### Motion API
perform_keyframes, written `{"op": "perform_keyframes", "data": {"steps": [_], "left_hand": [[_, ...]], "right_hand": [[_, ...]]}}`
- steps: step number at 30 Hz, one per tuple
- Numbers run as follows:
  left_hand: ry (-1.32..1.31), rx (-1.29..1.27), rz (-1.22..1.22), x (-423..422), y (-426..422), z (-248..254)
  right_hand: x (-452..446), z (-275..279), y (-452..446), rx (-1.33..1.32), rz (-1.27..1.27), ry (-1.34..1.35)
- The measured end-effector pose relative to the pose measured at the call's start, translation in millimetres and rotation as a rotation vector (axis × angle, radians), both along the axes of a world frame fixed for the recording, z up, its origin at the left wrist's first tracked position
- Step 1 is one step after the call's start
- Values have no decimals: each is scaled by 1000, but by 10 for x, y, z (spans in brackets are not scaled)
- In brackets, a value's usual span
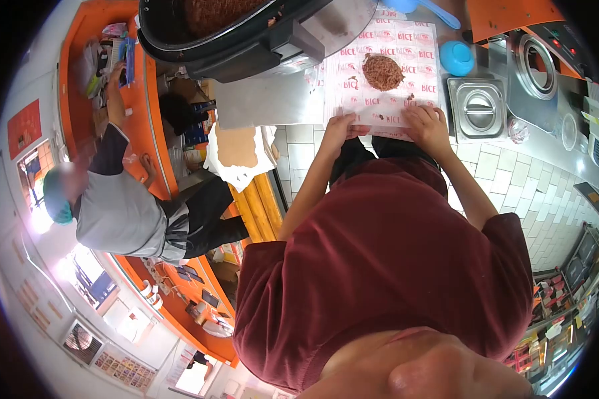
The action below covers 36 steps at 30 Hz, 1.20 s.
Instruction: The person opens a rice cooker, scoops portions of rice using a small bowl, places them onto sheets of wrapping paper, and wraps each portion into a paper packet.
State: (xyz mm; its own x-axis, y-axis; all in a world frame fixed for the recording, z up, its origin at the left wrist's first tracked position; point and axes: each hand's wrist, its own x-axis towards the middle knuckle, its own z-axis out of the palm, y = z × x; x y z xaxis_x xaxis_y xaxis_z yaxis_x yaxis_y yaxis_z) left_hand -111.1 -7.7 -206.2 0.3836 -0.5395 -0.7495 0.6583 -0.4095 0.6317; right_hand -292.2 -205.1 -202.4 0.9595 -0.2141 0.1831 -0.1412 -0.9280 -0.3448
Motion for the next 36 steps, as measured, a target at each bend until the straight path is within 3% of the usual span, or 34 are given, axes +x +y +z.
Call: {"op": "perform_keyframes", "data": {"steps": [5, 14, 17, 19, 22, 23, 25, 27, 29, 30, 32, 33, 36], "left_hand": [[-32, 31, -24, 74, 21, 71], [14, 98, -47, 72, 268, 291], [10, -122, 93, -6, 270, 306], [-179, -344, 230, -98, 209, 158], [-1266, -330, -443, -216, -32, 188], [-1266, -330, -439, -236, -90, 152], [-1537, -370, -890, -178, -205, 16], [-1624, -345, -978, -74, -289, -139], [-1701, -323, -1068, -22, -325, -206], [-1725, -327, -1055, -6, -336, -216], [-1750, -328, -1038, 24, -363, -218], [-1749, -334, -1035, 23, -366, -227], [-1754, -328, -1027, 6, -358, -262]], "right_hand": [[-79, -5, -85, -53, -8, -52], [-99, 423, -237, 202, 199, 143], [32, 395, -356, 498, 203, 96], [223, 285, -446, 562, 125, 83], [454, 21, -685, 620, 67, 104], [520, -82, -766, 619, 90, 135], [695, -154, -903, 568, 143, 56], [927, -218, -1009, 519, 192, -24], [1250, -238, -976, 41, -201, -299], [1352, -167, -956, 42, -199, -295], [1545, -18, -967, 134, -241, 341], [1602, -52, -1037, 135, -128, 438], [1566, -102, -1121, 260, 7, 267]]}}
